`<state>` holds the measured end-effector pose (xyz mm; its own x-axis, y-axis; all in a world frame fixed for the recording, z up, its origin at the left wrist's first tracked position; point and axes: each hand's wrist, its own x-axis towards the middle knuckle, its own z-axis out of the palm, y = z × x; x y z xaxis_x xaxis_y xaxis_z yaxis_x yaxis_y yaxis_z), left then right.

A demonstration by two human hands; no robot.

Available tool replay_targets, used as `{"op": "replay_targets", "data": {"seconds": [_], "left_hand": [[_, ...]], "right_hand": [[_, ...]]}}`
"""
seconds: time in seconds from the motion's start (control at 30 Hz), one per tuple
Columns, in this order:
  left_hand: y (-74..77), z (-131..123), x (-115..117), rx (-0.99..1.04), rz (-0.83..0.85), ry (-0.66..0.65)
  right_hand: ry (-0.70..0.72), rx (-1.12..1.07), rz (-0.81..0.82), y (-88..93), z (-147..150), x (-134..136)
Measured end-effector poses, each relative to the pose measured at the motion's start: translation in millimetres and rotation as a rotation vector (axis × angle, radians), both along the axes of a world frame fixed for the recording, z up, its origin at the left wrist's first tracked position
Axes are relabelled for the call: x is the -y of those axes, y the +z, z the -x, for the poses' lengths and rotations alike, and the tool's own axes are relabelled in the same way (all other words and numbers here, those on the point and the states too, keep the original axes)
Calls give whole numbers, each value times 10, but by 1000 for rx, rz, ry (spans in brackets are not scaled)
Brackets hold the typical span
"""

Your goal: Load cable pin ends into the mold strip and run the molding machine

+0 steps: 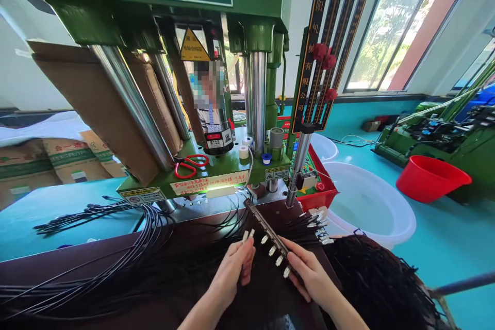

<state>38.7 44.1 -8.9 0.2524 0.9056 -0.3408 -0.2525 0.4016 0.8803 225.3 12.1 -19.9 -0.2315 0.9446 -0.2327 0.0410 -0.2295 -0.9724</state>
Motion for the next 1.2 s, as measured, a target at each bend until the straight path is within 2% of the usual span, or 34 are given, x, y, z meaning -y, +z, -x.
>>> {"op": "replay_targets", "data": {"seconds": [0.07,0.23,0.4,0.5,0.67,0.73,0.87,1.2], "left_hand": [[33,-5,33,61,46,-68],[92,-7,32,190,108,-144],[82,50,0,342,187,-245],[39,72,-3,235,153,-188],[-6,190,-29,-179,-176,-115],[10,254,-40,-275,-216,-120],[60,290,-40,-237,-111,-249],[94,350,-59,16,-4,-361]], "right_hand": [[40,-11,-15,17,-12,0],[93,9,-38,53,-18,-10],[136,59,-34,53,-20,-10],[165,104,-43,62,-7,-2],[157,73,-21,106,-13,-12],[164,58,-13,118,-26,-20],[196,65,8,106,-47,-27],[257,100,3,93,-57,-37]]}}
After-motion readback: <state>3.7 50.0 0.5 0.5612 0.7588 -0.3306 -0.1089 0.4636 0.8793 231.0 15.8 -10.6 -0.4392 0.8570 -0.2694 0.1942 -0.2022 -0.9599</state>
